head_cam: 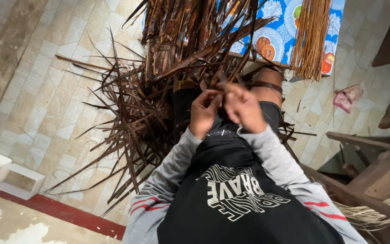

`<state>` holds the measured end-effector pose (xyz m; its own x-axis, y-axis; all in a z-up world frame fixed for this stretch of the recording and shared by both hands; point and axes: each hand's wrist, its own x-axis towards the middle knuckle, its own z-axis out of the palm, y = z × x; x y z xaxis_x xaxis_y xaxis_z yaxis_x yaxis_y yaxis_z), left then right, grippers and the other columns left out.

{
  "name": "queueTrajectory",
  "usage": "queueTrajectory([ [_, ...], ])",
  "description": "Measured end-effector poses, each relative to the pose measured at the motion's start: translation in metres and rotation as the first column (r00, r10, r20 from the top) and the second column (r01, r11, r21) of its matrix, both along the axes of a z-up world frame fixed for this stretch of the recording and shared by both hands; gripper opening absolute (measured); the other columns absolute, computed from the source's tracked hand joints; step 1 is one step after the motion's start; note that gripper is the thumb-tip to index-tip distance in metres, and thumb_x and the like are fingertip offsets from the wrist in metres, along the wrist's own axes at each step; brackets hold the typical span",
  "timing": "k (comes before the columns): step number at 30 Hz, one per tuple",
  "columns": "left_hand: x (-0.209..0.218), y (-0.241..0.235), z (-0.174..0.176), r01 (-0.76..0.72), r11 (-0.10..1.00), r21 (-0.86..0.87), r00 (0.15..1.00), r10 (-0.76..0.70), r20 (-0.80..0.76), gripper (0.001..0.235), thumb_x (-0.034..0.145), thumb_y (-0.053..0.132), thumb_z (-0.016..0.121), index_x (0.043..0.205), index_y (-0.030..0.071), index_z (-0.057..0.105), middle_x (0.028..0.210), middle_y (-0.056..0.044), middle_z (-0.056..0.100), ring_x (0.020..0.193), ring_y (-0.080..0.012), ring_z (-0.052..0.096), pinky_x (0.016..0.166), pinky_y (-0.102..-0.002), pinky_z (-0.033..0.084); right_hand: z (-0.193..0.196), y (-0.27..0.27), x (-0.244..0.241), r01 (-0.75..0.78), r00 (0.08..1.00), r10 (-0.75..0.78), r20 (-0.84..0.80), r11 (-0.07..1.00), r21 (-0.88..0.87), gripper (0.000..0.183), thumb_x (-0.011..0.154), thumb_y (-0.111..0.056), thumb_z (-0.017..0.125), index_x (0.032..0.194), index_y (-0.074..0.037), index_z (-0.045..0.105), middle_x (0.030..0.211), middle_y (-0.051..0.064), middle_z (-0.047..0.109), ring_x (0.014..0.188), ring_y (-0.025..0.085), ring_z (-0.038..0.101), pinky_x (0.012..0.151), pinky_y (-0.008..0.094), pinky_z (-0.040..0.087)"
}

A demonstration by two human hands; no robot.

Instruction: The person sits on the floor and uses a knife to scrape and separate dried palm leaves. They hold the leaves with one hand and scrape them with the other, creating a pile of processed material.

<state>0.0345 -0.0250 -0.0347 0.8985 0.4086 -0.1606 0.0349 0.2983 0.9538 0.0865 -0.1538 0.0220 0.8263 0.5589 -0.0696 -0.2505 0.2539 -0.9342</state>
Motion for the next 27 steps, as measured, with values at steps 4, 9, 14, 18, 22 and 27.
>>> queueTrajectory([
  [4, -0.023, 0.004, 0.02, 0.058, 0.998, 0.014, 0.998, -0.058, 0.024, 0.012, 0.099, 0.01, 0.076, 0.108, 0.014, 0.082, 0.082, -0.006, 0.077, 0.074, -0.0102, 0.068, 0.071, -0.027, 0.057, 0.056, -0.018, 0.049, 0.107, 0.994, -0.107, 0.001, 0.994, 0.007, 0.042, 0.106, -0.023, 0.057, 0.142, 0.0, 0.055, 0.053, 0.005, 0.05, 0.032, 0.012, 0.042, 0.03, 0.021, 0.029],
  [9, -0.023, 0.003, 0.019, 0.043, 0.997, -0.068, 0.997, -0.047, -0.058, 0.01, 0.102, 0.015, 0.073, 0.109, 0.016, 0.081, 0.091, -0.005, 0.08, 0.077, -0.0082, 0.07, 0.068, -0.025, 0.057, 0.085, -0.022, 0.051, 0.355, 0.915, -0.232, 0.331, 0.854, -0.381, 0.041, 0.109, -0.038, 0.064, 0.083, -0.008, 0.075, 0.052, 0.004, 0.056, 0.046, 0.013, 0.052, 0.05, 0.029, 0.044],
  [14, -0.008, 0.002, 0.004, 0.065, 0.998, 0.0, 0.997, -0.065, -0.031, 0.012, 0.103, 0.02, 0.072, 0.111, 0.017, 0.08, 0.098, -0.005, 0.08, 0.083, -0.0123, 0.074, 0.072, -0.028, 0.06, 0.006, -0.022, 0.021, -0.068, 0.991, 0.093, 0.093, 0.967, -0.245, 0.036, 0.107, -0.022, 0.059, 0.136, 0.001, 0.056, 0.054, 0.013, 0.06, 0.029, 0.017, 0.052, 0.025, 0.027, 0.039],
  [18, -0.02, 0.014, 0.018, 0.113, 0.914, 0.39, 0.982, -0.163, 0.099, 0.016, 0.099, 0.014, 0.073, 0.112, 0.02, 0.08, 0.091, -0.007, 0.075, 0.09, -0.0295, 0.075, 0.084, -0.039, 0.06, 0.078, -0.015, 0.047, 0.036, 0.949, 0.04, 0.312, 0.971, -0.235, 0.05, 0.112, -0.036, 0.047, 0.135, 0.008, 0.057, 0.046, 0.004, 0.05, 0.032, 0.007, 0.042, 0.031, 0.021, 0.03],
  [22, -0.017, 0.019, 0.021, 0.082, 0.944, 0.321, 0.983, -0.13, 0.129, 0.012, 0.098, 0.017, 0.074, 0.106, 0.021, 0.082, 0.088, -0.003, 0.076, 0.088, -0.0248, 0.074, 0.086, -0.036, 0.058, 0.091, -0.015, 0.042, 0.135, 0.96, -0.097, 0.264, 0.982, -0.132, 0.045, 0.116, -0.024, 0.046, 0.149, 0.005, 0.049, 0.063, 0.006, 0.053, 0.036, 0.01, 0.045, 0.035, 0.022, 0.036],
  [27, 0.004, 0.048, 0.08, -0.398, 0.913, 0.092, 0.851, 0.329, 0.409, 0.008, 0.106, 0.01, 0.062, 0.104, 0.009, 0.07, 0.087, -0.007, 0.066, 0.076, -0.0152, 0.061, 0.075, -0.03, 0.056, 0.026, 0.002, -0.032, -0.182, 0.983, 0.184, 0.029, 0.982, -0.051, 0.037, 0.107, -0.006, 0.051, 0.142, 0.005, 0.052, 0.059, 0.011, 0.059, 0.03, 0.015, 0.05, 0.028, 0.025, 0.038],
])
